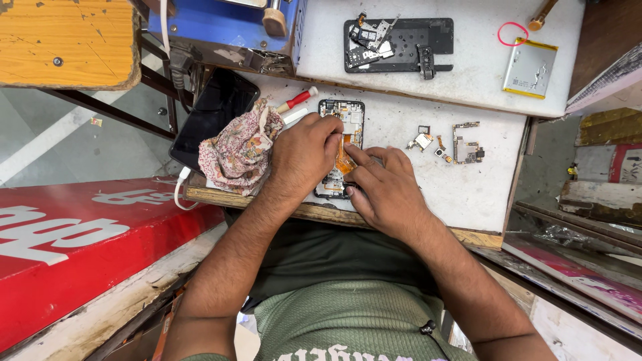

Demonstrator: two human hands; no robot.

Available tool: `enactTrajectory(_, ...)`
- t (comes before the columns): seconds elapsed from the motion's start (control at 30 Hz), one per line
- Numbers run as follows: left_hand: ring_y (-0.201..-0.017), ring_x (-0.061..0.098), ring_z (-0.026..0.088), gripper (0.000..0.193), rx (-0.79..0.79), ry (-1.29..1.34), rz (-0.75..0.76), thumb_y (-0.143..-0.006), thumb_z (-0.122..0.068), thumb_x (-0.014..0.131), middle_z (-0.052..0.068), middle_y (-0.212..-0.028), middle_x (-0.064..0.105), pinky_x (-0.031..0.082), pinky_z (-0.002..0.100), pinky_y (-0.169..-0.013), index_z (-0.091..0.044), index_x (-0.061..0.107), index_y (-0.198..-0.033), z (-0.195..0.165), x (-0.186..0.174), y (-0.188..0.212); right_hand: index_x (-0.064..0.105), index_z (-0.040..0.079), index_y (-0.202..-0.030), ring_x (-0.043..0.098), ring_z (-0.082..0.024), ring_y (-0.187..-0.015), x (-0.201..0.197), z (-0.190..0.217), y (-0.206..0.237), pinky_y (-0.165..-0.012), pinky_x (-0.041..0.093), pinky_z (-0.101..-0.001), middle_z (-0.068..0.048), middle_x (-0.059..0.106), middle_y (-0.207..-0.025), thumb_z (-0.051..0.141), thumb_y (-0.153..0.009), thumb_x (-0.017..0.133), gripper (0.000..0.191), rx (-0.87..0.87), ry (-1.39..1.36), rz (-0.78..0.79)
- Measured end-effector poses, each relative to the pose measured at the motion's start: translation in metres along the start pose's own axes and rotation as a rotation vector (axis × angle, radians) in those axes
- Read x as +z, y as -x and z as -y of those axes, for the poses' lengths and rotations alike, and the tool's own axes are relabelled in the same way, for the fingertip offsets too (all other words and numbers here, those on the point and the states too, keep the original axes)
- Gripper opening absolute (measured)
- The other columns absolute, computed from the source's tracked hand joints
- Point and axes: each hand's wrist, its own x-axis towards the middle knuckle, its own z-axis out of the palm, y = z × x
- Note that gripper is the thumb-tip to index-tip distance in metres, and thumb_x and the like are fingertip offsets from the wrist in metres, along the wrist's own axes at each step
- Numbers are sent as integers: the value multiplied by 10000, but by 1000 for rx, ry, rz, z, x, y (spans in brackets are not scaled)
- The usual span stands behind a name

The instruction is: The person works at a repair bench on a disassembled smartphone, wiping its internal components with a cloth and cleaning wipes, handling small internal parts and flex cables, and fitting components back into the phone chassis.

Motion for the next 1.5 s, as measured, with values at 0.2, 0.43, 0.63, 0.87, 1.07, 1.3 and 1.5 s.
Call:
enactTrajectory(0.2, -770, 711, 295, 68, 30, 4, -8, -931, -198, 717, 61, -925, 661, 581, 437, -656, -160, 720, -986, 1, -1, 0, 703, 93, -1055, 546, -346, -1263, 1, -3, 0, -1108, 366, -531, -97, 608, -1473, 196, -894, 714, 192, -10, -21, -10)
enactTrajectory(0.43, -745, 715, 258, 56, 0, -48, 112, -965, -191, 689, 61, -939, 631, 592, 411, -629, -142, 706, -987, -2, -4, -5, 738, 126, -1072, 551, -309, -1303, 6, -10, 7, -1142, 358, -535, -49, 651, -1397, 207, -886, 750, 203, -5, -72, -31)
enactTrajectory(0.63, -754, 709, 272, 32, 71, -39, 85, -945, -177, 707, 60, -926, 636, 583, 416, -641, -153, 716, -964, 0, -8, -7, 724, 128, -1205, 564, -275, -1315, 8, -10, 8, -1166, 364, -558, -68, 648, -1397, 201, -897, 747, 317, 37, -75, -50)
enactTrajectory(0.87, -769, 709, 297, 69, 100, 2, 7, -933, -179, 737, 63, -931, 635, 586, 429, -649, -136, 699, -972, 3, -4, -1, 736, 122, -1239, 575, -282, -1276, 6, -6, 3, -1141, 384, -580, -67, 646, -1377, 195, -886, 751, 361, 41, -39, -48)
enactTrajectory(1.07, -805, 714, 298, 127, 107, 47, -25, -920, -198, 757, 55, -952, 643, 588, 429, -673, -133, 700, -1013, 8, -2, 0, 762, 142, -1163, 577, -281, -1275, 7, -5, 3, -1130, 397, -584, -61, 644, -1371, 200, -881, 762, 288, 47, -47, -56)
enactTrajectory(1.3, -796, 717, 276, 117, 55, 62, 55, -901, -220, 770, 47, -950, 655, 582, 422, -696, -141, 729, -976, 8, -5, -4, 770, 138, -1162, 572, -288, -1265, 8, -6, 2, -1123, 391, -581, -72, 635, -1387, 211, -878, 763, 293, 29, -42, -48)
enactTrajectory(1.5, -772, 721, 221, 86, -53, 65, 112, -927, -211, 746, 33, -954, 657, 590, 393, -701, -138, 726, -968, 3, -6, -7, 751, 119, -1171, 568, -286, -1277, 9, -6, 3, -1135, 384, -568, -57, 617, -1441, 217, -905, 751, 284, 16, -7, -32)
